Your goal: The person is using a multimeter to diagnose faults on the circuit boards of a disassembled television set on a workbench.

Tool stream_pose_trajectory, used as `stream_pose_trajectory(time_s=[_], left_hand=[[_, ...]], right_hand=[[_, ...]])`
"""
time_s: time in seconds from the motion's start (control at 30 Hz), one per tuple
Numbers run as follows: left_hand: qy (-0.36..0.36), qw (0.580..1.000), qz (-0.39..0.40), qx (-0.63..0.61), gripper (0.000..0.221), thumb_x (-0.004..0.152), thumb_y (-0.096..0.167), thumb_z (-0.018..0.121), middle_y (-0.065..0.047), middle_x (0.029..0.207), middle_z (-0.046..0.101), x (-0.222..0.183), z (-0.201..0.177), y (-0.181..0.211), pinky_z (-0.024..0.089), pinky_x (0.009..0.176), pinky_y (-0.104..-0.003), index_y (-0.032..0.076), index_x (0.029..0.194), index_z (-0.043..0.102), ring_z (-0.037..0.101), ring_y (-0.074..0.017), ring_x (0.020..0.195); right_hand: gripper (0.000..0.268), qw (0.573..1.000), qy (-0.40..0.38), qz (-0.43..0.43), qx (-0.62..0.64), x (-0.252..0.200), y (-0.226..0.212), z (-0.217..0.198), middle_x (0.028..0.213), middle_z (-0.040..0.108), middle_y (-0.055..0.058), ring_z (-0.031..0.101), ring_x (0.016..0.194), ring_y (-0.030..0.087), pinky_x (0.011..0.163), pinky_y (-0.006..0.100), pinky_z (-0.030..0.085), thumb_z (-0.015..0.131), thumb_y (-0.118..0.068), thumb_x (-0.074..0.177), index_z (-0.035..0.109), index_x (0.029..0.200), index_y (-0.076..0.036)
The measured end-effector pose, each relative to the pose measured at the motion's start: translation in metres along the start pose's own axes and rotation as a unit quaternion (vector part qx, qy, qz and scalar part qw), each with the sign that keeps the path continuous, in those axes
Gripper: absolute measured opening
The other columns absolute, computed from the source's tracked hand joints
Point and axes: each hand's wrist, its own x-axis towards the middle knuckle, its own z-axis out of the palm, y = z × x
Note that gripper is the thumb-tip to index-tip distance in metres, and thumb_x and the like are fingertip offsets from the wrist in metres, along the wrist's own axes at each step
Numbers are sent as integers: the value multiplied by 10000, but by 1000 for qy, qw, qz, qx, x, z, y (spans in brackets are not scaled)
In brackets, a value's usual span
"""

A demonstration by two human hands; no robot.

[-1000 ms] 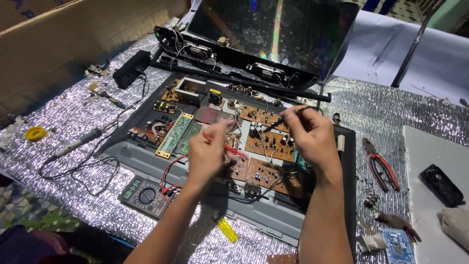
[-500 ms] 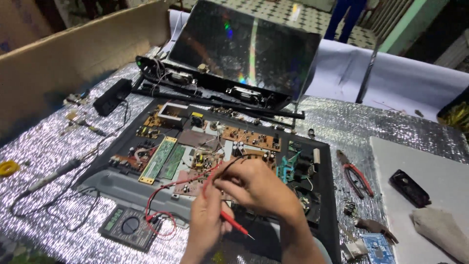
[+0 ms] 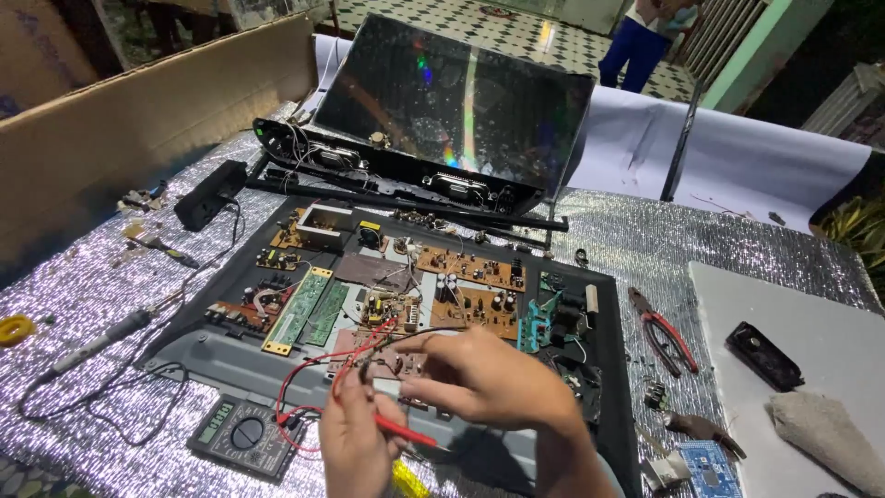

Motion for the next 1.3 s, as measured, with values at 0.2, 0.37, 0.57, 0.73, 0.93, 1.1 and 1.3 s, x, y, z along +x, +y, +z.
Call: stream_pose_trajectory(time_s=[0.2,0.37,0.57,0.73,0.93,1.1,1.3], left_hand=[[86,996,-35,-4,430,1176,309,327,-101,509,512,-2,-27,-33,332,322,-328,2,1032,592,444,-236,340],[94,995,-3,33,408,1138,282,381,-127,488,589,-15,-25,-64,390,310,-347,25,886,574,503,-243,337],[62,989,30,132,433,1050,379,379,-73,477,653,-19,-30,-78,511,378,-312,93,861,643,602,-199,369],[28,993,36,112,486,1027,450,407,-74,424,624,-23,-34,-83,467,357,-301,91,770,613,558,-182,330],[-91,992,75,46,361,1099,293,367,-78,584,619,-7,-50,-114,516,385,-289,77,896,573,577,-177,432],[-80,996,38,20,344,1091,277,400,-105,586,624,-12,-46,-103,512,390,-295,49,914,586,570,-195,437],[-99,988,80,85,321,1083,302,370,-58,588,658,-9,-52,-110,544,399,-286,99,939,573,628,-176,454]], right_hand=[[259,992,91,1,83,-27,25,-45,902,828,36,699,661,94,550,228,532,695,-190,959,781,1187,-104],[321,934,260,240,50,20,39,-70,1103,798,64,737,970,179,786,305,597,647,-263,953,766,1209,-109],[315,923,236,286,-103,77,117,-72,1168,793,43,731,1061,208,932,378,566,676,-318,964,771,1202,-136],[293,916,173,340,-125,96,147,-71,1162,782,107,731,1068,268,939,406,574,691,-317,979,768,1185,-123],[225,923,154,335,-112,104,169,-56,1140,796,100,738,1057,246,926,416,601,706,-281,985,812,1106,-124],[179,907,176,366,-111,108,164,-48,1028,805,131,755,920,248,852,384,649,756,-208,973,823,1034,-54],[181,879,162,386,-229,101,184,-43,765,773,140,665,604,223,525,398,526,689,-91,978,835,896,-23]])
